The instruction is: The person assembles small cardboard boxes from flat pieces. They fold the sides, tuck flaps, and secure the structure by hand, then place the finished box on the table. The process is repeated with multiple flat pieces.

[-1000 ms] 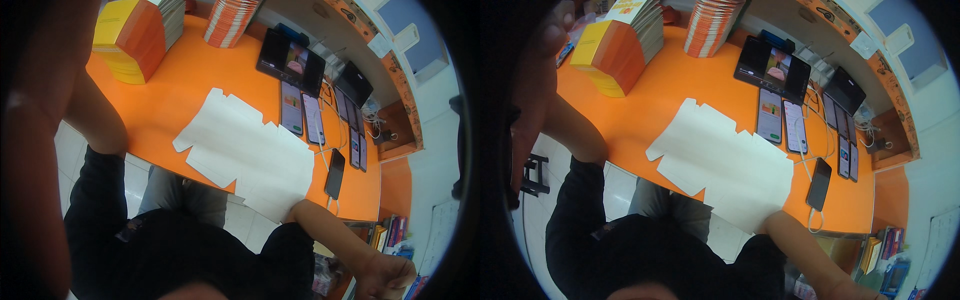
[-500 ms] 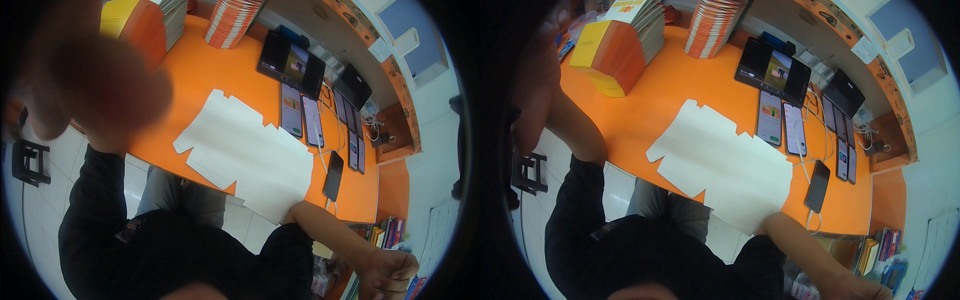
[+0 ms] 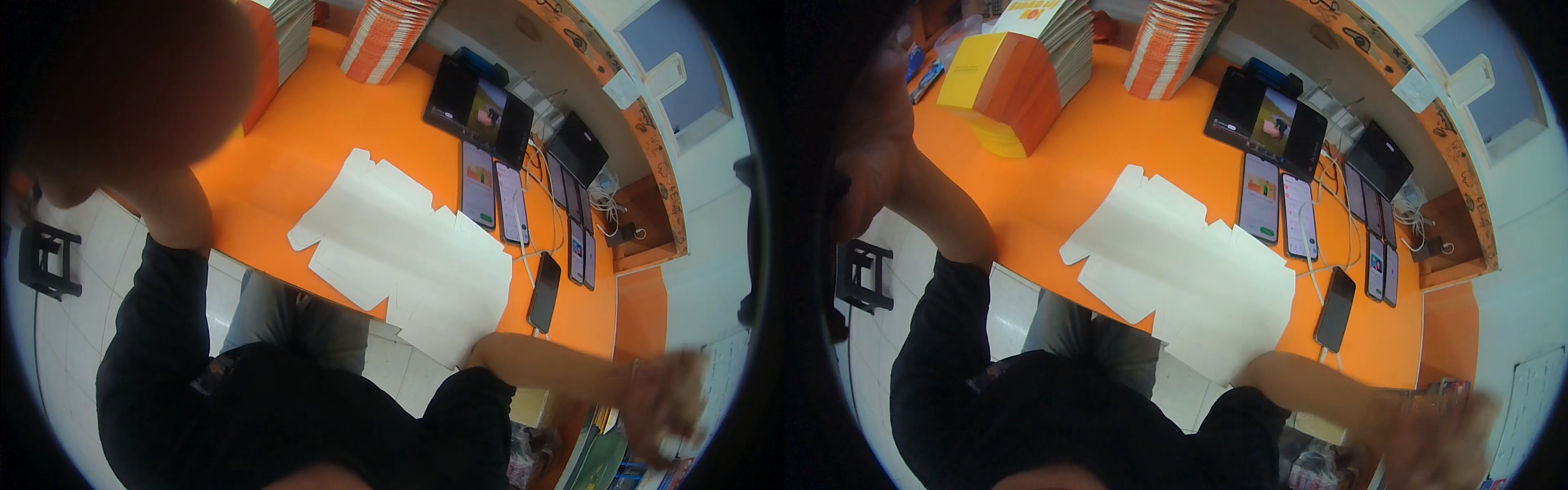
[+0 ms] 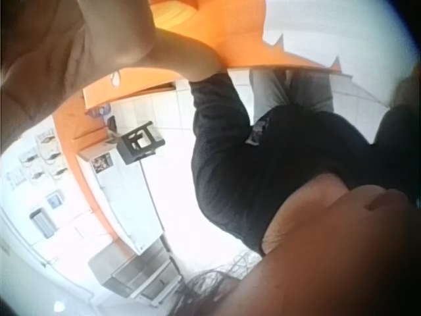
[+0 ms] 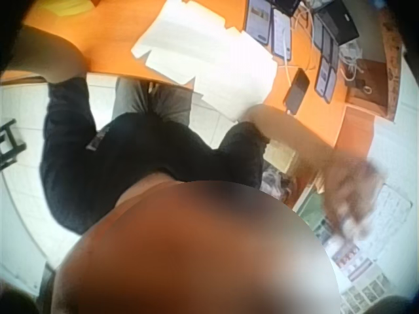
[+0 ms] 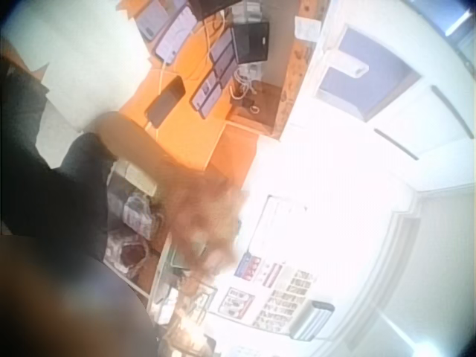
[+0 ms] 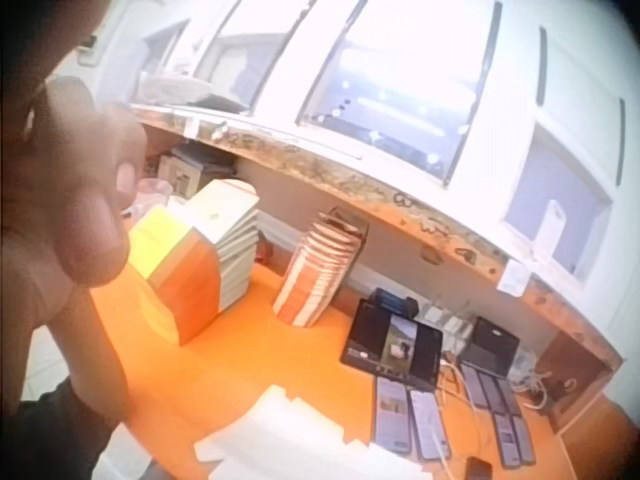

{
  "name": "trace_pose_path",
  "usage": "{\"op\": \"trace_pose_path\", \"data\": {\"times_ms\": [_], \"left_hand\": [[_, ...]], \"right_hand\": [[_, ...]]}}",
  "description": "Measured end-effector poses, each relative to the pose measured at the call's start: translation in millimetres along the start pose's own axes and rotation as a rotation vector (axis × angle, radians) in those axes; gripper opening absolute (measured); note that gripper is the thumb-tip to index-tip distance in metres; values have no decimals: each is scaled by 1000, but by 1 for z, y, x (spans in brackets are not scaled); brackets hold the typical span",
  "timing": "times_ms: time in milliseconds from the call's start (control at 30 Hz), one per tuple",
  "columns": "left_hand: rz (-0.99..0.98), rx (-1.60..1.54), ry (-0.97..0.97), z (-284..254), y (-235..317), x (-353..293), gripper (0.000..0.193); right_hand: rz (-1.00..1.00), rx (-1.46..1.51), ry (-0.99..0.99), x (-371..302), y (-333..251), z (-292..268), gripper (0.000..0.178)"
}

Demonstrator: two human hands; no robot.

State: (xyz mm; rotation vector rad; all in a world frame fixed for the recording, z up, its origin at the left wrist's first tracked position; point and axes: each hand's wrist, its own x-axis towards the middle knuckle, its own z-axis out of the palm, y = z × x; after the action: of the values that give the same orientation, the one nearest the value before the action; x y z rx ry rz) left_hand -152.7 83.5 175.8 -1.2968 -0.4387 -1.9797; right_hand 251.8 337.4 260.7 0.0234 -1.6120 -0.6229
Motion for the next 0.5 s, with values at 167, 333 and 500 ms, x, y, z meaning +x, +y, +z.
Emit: {"op": "trace_pose_path", "data": {"times_ms": [167, 333, 500], "left_hand": [[-5, 47, -19, -25, -3, 5, 41], [68, 79, -14, -39, 4, 25, 42], [163, 69, -41, -48, 12, 48, 42]], "right_hand": [[683, 701, -339, -41, 28, 157, 31], [786, 297, -841, -155, -19, 289, 50], [727, 27, -1131, -206, -12, 307, 67]]}}
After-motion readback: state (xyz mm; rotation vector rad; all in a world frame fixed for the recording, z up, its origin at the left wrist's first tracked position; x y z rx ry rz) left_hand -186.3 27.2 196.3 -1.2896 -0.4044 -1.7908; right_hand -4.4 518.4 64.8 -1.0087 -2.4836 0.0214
